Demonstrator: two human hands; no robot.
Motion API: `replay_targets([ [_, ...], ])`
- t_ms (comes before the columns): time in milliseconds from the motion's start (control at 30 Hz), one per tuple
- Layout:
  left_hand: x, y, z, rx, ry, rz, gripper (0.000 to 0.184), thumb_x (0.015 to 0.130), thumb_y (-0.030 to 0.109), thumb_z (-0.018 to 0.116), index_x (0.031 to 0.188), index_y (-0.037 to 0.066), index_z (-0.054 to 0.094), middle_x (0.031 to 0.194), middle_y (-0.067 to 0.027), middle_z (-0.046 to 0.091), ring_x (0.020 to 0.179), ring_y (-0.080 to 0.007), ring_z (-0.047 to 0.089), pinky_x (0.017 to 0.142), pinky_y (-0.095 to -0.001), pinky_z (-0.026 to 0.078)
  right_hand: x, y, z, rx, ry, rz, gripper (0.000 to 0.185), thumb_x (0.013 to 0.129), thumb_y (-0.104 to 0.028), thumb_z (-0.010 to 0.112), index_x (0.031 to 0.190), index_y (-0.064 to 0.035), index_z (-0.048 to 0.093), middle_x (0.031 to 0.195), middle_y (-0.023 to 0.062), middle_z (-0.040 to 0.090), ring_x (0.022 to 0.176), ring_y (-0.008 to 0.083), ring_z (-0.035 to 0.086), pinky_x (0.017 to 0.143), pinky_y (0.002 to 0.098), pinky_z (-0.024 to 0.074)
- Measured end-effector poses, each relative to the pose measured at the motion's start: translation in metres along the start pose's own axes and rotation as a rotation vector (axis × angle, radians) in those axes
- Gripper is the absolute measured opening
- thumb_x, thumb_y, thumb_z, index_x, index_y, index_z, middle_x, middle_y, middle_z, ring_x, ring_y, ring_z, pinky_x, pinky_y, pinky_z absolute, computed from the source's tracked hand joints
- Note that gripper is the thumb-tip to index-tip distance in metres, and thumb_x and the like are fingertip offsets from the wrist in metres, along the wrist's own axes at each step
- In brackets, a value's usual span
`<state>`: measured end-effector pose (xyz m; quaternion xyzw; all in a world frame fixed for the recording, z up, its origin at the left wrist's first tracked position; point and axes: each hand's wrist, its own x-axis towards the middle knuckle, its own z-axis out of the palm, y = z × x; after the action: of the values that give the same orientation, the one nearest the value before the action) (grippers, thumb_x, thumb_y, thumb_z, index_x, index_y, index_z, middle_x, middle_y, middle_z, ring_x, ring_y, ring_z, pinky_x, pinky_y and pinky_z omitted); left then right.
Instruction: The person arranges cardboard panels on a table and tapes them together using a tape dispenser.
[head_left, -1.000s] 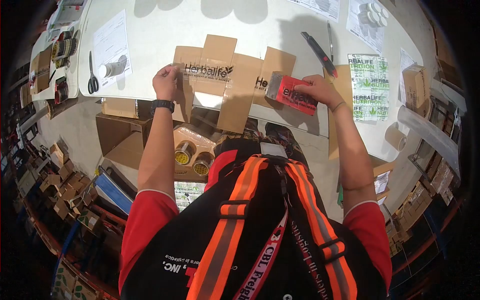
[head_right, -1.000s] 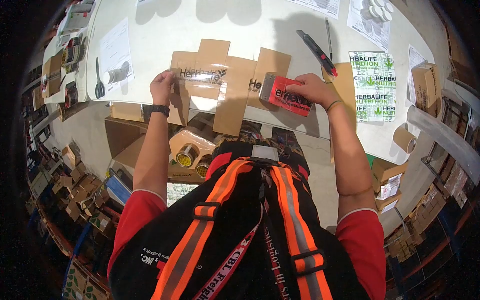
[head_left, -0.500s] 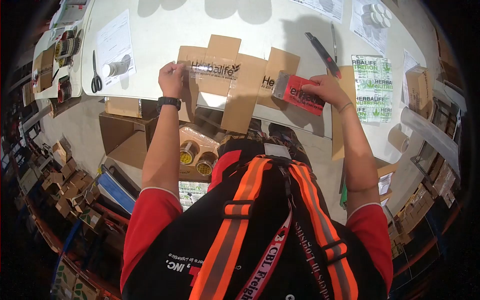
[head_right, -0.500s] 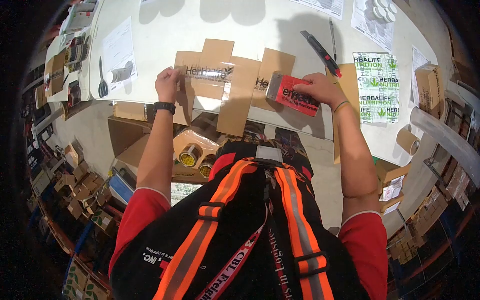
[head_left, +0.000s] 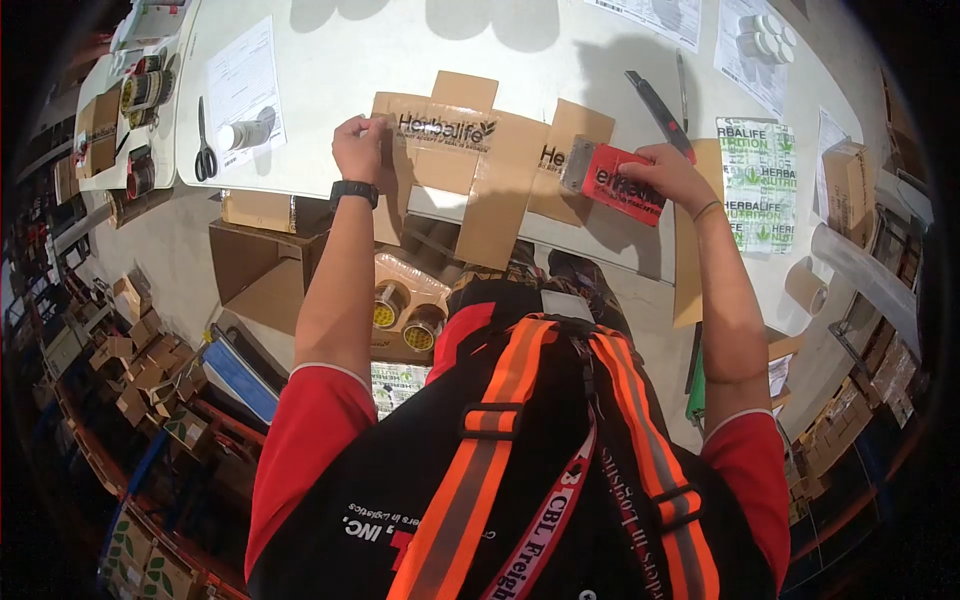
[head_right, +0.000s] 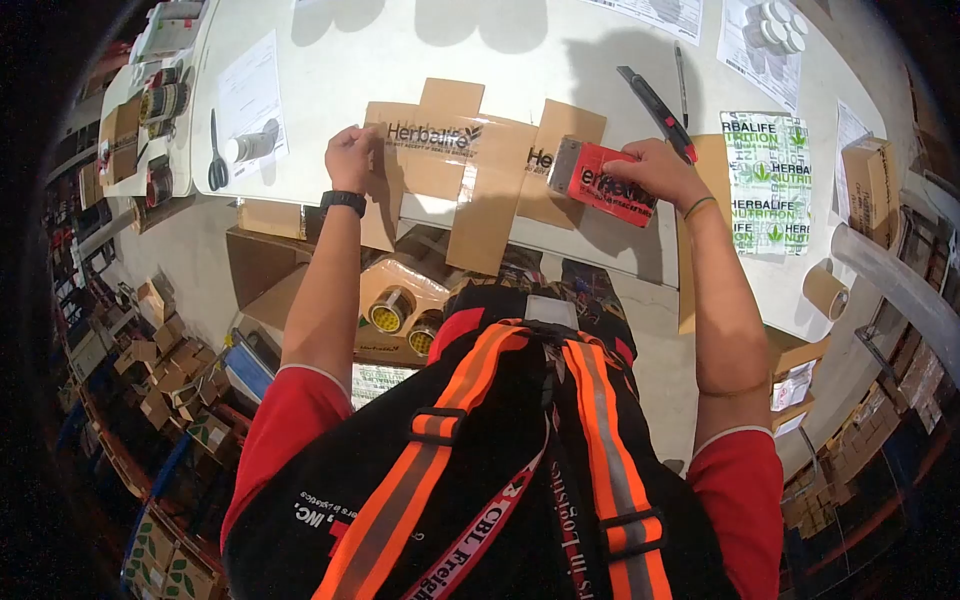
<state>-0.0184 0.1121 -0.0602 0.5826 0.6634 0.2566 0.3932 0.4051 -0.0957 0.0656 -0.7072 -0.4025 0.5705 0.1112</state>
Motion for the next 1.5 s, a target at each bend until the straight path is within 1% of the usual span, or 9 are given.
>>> replay_targets([
  [100, -0.001, 0.006, 0.000, 0.084, 0.032, 0.084, 0.022, 0.075, 0.020, 0.076, 0.074, -0.001, 0.069, 0.077, -0.0134, 0.070, 0.070, -0.0217, 0.064, 0.071, -0.0332, 0.050, 0.006, 0.008, 0.002, 0.044, 0.017, -0.014, 0.036, 0.083, -0.034, 0.069, 0.077, 0.0018, 0.068, 0.061, 0.0008, 0.056, 0.054, 0.0081, 0.050, 0.052, 0.0259, 0.0412],
  [333, 0.001, 0.012, 0.001, 0.106, 0.015, 0.008, 0.022, 0.076, 0.021, 0.076, 0.075, -0.001, 0.070, 0.078, -0.0152, 0.070, 0.073, -0.0239, 0.065, 0.074, -0.0341, 0.051, 0.007, 0.002, 0.001, 0.062, -0.001, -0.020, 0.036, 0.083, -0.033, 0.069, 0.075, 0.0026, 0.067, 0.061, 0.0001, 0.055, 0.055, 0.0076, 0.049, 0.052, 0.0256, 0.0397],
  [600, 0.005, 0.006, 0.004, 0.092, 0.038, 0.007, 0.023, 0.074, 0.020, 0.076, 0.074, -0.002, 0.068, 0.068, -0.0098, 0.065, 0.062, -0.0176, 0.056, 0.064, -0.0325, 0.048, 0.013, 0.007, -0.002, -0.038, 0.014, -0.057, 0.046, 0.081, -0.039, 0.069, 0.073, 0.0058, 0.064, 0.060, 0.0064, 0.055, 0.057, 0.0125, 0.050, 0.055, 0.0313, 0.0417],
  [867, 0.007, 0.003, 0.006, 0.103, 0.055, 0.068, 0.021, 0.075, 0.019, 0.076, 0.073, -0.001, 0.069, 0.066, -0.0074, 0.065, 0.060, -0.0127, 0.055, 0.063, -0.0300, 0.048, 0.017, 0.008, -0.002, -0.032, 0.021, -0.059, 0.048, 0.080, -0.041, 0.069, 0.075, 0.0064, 0.065, 0.062, 0.0096, 0.058, 0.058, 0.0153, 0.050, 0.058, 0.0344, 0.0435],
  [1133, -0.001, 0.021, 0.006, 0.102, 0.087, 0.042, 0.020, 0.074, 0.018, 0.077, 0.075, 0.000, 0.070, 0.069, -0.0098, 0.068, 0.064, -0.0151, 0.060, 0.066, -0.0309, 0.050, 0.014, 0.003, -0.003, -0.036, 0.016, -0.085, 0.046, 0.081, -0.039, 0.068, 0.075, 0.0059, 0.065, 0.060, 0.0074, 0.056, 0.058, 0.0132, 0.049, 0.057, 0.0326, 0.0418],
  [1167, -0.003, 0.024, 0.006, 0.141, 0.100, 0.027, 0.020, 0.073, 0.018, 0.078, 0.075, -0.001, 0.070, 0.068, -0.0109, 0.068, 0.064, -0.0180, 0.061, 0.068, -0.0320, 0.050, 0.014, 0.002, -0.004, -0.040, 0.010, -0.078, 0.045, 0.081, -0.039, 0.068, 0.075, 0.0060, 0.065, 0.060, 0.0068, 0.055, 0.058, 0.0125, 0.049, 0.056, 0.0320, 0.0414],
  [1267, -0.001, 0.022, 0.007, 0.236, 0.142, 0.079, 0.022, 0.072, 0.019, 0.078, 0.076, -0.001, 0.071, 0.081, -0.0151, 0.070, 0.076, -0.0264, 0.066, 0.076, -0.0359, 0.052, 0.017, 0.003, -0.002, -0.029, -0.007, -0.084, 0.043, 0.081, -0.037, 0.068, 0.075, 0.0059, 0.066, 0.059, 0.0054, 0.055, 0.057, 0.0110, 0.048, 0.055, 0.0298, 0.0409],
  [1367, 0.001, 0.020, 0.007, 0.200, 0.125, -0.001, 0.024, 0.071, 0.021, 0.080, 0.077, -0.001, 0.072, 0.090, -0.0163, 0.070, 0.085, -0.0285, 0.067, 0.081, -0.0365, 0.052, 0.015, 0.000, -0.001, 0.032, -0.012, -0.036, 0.041, 0.082, -0.035, 0.068, 0.078, 0.0053, 0.067, 0.061, 0.0041, 0.056, 0.056, 0.0107, 0.049, 0.055, 0.0293, 0.0419],
  [1500, 0.004, 0.019, 0.005, 0.155, 0.062, -0.045, 0.025, 0.071, 0.022, 0.081, 0.078, 0.000, 0.072, 0.095, -0.0164, 0.070, 0.089, -0.0300, 0.067, 0.083, -0.0367, 0.051, 0.013, -0.003, -0.003, 0.020, -0.028, -0.002, 0.040, 0.082, -0.034, 0.069, 0.080, 0.0055, 0.068, 0.063, 0.0040, 0.058, 0.058, 0.0108, 0.051, 0.057, 0.0288, 0.0433],
])
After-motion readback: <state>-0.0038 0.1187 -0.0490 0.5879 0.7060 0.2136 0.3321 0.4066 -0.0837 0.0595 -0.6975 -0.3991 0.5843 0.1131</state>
